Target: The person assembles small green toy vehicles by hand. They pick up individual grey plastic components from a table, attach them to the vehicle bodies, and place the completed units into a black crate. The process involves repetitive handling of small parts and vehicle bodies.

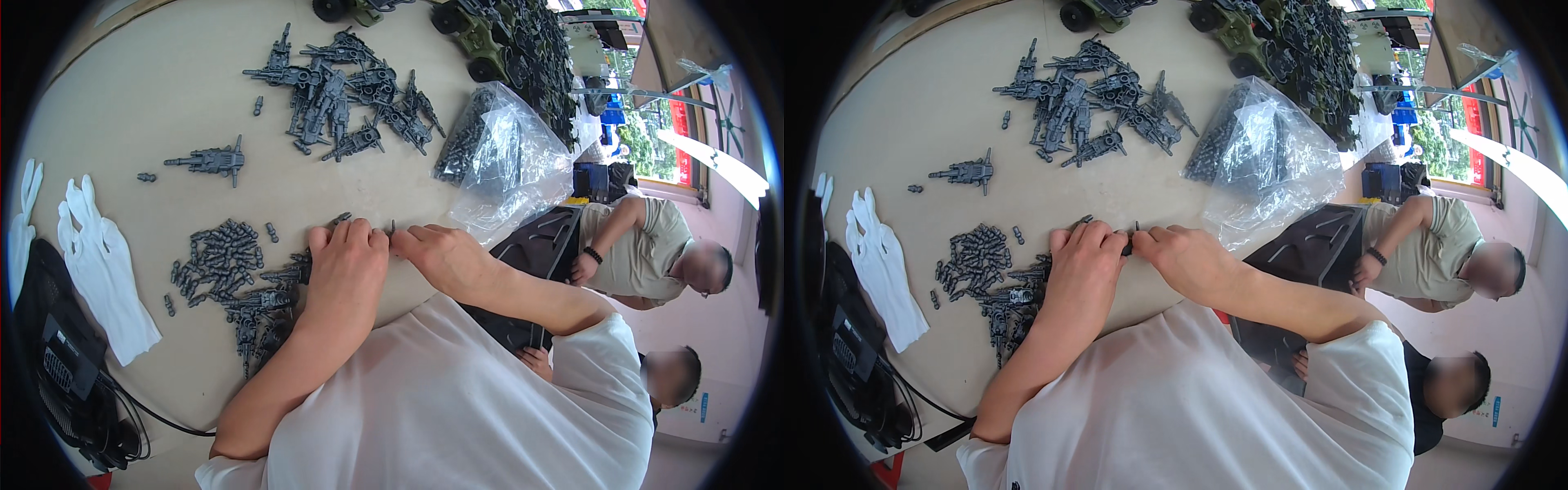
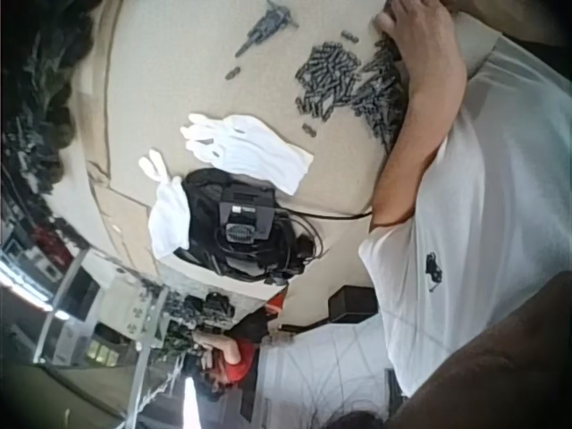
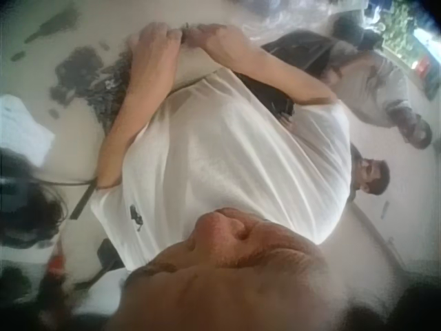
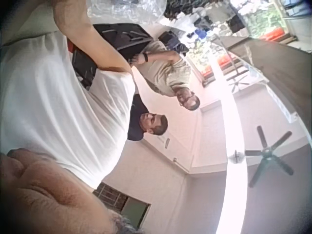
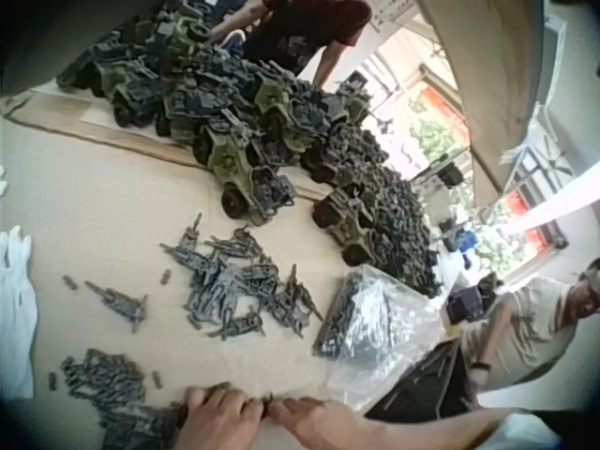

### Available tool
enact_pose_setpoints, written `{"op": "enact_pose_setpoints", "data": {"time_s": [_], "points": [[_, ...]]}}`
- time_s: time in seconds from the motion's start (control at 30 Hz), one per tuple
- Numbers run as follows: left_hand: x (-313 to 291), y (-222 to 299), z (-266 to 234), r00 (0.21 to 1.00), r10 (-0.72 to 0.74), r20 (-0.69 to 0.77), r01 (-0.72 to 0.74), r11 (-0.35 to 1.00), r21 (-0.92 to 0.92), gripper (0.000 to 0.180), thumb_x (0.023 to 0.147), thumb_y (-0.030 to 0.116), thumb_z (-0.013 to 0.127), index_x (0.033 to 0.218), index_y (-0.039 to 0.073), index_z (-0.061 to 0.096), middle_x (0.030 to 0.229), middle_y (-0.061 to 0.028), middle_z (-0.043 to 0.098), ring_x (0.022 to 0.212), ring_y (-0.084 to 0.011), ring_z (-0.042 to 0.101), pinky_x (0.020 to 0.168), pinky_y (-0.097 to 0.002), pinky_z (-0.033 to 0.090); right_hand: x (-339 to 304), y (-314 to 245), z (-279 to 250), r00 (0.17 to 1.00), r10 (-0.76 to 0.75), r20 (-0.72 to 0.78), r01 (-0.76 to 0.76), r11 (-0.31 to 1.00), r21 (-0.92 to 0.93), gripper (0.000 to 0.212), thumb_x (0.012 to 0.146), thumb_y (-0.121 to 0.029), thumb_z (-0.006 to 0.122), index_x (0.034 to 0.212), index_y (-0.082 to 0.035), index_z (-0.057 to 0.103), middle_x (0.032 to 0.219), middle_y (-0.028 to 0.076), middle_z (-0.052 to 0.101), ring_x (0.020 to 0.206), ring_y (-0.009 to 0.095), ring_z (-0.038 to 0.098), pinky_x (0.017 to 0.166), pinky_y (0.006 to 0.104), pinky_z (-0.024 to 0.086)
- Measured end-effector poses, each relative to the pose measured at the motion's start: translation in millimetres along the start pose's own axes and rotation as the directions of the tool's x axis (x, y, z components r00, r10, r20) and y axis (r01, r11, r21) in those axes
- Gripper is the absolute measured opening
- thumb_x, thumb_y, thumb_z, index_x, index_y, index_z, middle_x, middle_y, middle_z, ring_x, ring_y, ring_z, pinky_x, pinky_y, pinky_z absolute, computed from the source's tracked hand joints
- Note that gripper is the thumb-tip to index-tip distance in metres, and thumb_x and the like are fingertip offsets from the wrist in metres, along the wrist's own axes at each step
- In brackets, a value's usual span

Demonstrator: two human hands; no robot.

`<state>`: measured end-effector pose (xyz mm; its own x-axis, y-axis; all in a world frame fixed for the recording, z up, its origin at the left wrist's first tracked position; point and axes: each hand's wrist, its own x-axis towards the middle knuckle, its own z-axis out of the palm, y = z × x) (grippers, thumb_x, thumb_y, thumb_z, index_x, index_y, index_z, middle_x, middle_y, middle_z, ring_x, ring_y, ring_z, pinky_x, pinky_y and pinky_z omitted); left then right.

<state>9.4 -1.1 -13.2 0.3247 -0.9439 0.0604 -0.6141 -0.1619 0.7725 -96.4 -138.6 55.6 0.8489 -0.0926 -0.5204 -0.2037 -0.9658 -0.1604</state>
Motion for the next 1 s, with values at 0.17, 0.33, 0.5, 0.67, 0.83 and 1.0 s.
{"op": "enact_pose_setpoints", "data": {"time_s": [0.17, 0.33, 0.5, 0.67, 0.83, 1.0], "points": [[0.0, 0.5, 2.7, 0.999, 0.026, -0.043, -0.024, 0.999, 0.042, 0.018, 0.076, 0.003, 0.061, 0.093, 0.002, 0.063, 0.093, -0.0082, 0.057, 0.095, -0.021, 0.056, 0.086, -0.0379, 0.035, -0.1, -2.9, 2.9, 0.998, 0.061, 0.01, -0.062, 0.995, 0.077, 0.02, 0.08, -0.002, 0.054, 0.101, -0.001, 0.054, 0.088, 0.012, 0.062, 0.084, 0.03, 0.065, 0.071, 0.0384, 0.054], [1.5, 1.7, -4.4, 0.999, -0.014, 0.051, 0.014, 1.0, -0.001, 0.021, 0.081, 0.004, 0.065, 0.102, 0.0, 0.063, 0.097, -0.009, 0.057, 0.098, -0.0231, 0.055, 0.087, -0.0377, 0.034, 6.3, 2.0, -4.8, 0.998, 0.016, 0.054, -0.023, 0.993, 0.118, 0.019, 0.081, -0.001, 0.053, 0.1, -0.001, 0.054, 0.084, 0.013, 0.062, 0.08, 0.032, 0.065, 0.069, 0.0399, 0.054], [2.6, 1.6, -5.5, 1.0, -0.016, 0.018, 0.016, 0.999, -0.033, 0.022, 0.078, 0.003, 0.068, 0.1, 0.002, 0.064, 0.095, -0.0073, 0.057, 0.096, -0.0228, 0.056, 0.086, -0.037, 0.035, 10.1, 1.8, -12.3, 0.99, 0.033, 0.137, -0.048, 0.993, 0.107, 0.013, 0.087, -0.005, 0.052, 0.099, 0.001, 0.053, 0.083, 0.016, 0.063, 0.079, 0.034, 0.065, 0.068, 0.0414, 0.053], [2.5, -2.8, -4.7, 1.0, -0.002, -0.024, 0.0, 0.996, -0.092, 0.022, 0.077, 0.004, 0.07, 0.099, 0.005, 0.065, 0.093, -0.0057, 0.058, 0.095, -0.0227, 0.057, 0.085, -0.0369, 0.036, 0.9, 10.3, -2.7, 0.995, 0.095, 0.015, -0.096, 0.962, 0.257, 0.014, 0.094, -0.016, 0.054, 0.096, -0.001, 0.053, 0.081, 0.015, 0.062, 0.077, 0.036, 0.064, 0.066, 0.0428, 0.052], [3.7, -0.9, -4.3, 0.999, 0.001, -0.032, -0.003, 0.998, -0.066, 0.021, 0.077, 0.005, 0.07, 0.098, 0.005, 0.065, 0.093, -0.0054, 0.058, 0.095, -0.0222, 0.057, 0.084, -0.0368, 0.036, -3.3, 12.2, 10.2, 0.984, -0.012, -0.178, 0.05, 0.976, 0.211, 0.013, 0.091, -0.012, 0.052, 0.096, 0.0, 0.054, 0.086, 0.016, 0.061, 0.082, 0.034, 0.064, 0.07, 0.0412, 0.052], [4.1, 0.9, -4.5, 1.0, 0.009, -0.015, -0.009, 0.999, -0.031, 0.021, 0.078, 0.005, 0.07, 0.098, 0.004, 0.065, 0.094, -0.0052, 0.058, 0.095, -0.022, 0.057, 0.084, -0.037, 0.036, -2.2, 11.4, 6.7, 0.988, -0.058, -0.146, 0.074, 0.991, 0.109, 0.014, 0.085, -0.005, 0.052, 0.098, 0.0, 0.055, 0.085, 0.015, 0.062, 0.081, 0.033, 0.065, 0.069, 0.04, 0.053]]}}
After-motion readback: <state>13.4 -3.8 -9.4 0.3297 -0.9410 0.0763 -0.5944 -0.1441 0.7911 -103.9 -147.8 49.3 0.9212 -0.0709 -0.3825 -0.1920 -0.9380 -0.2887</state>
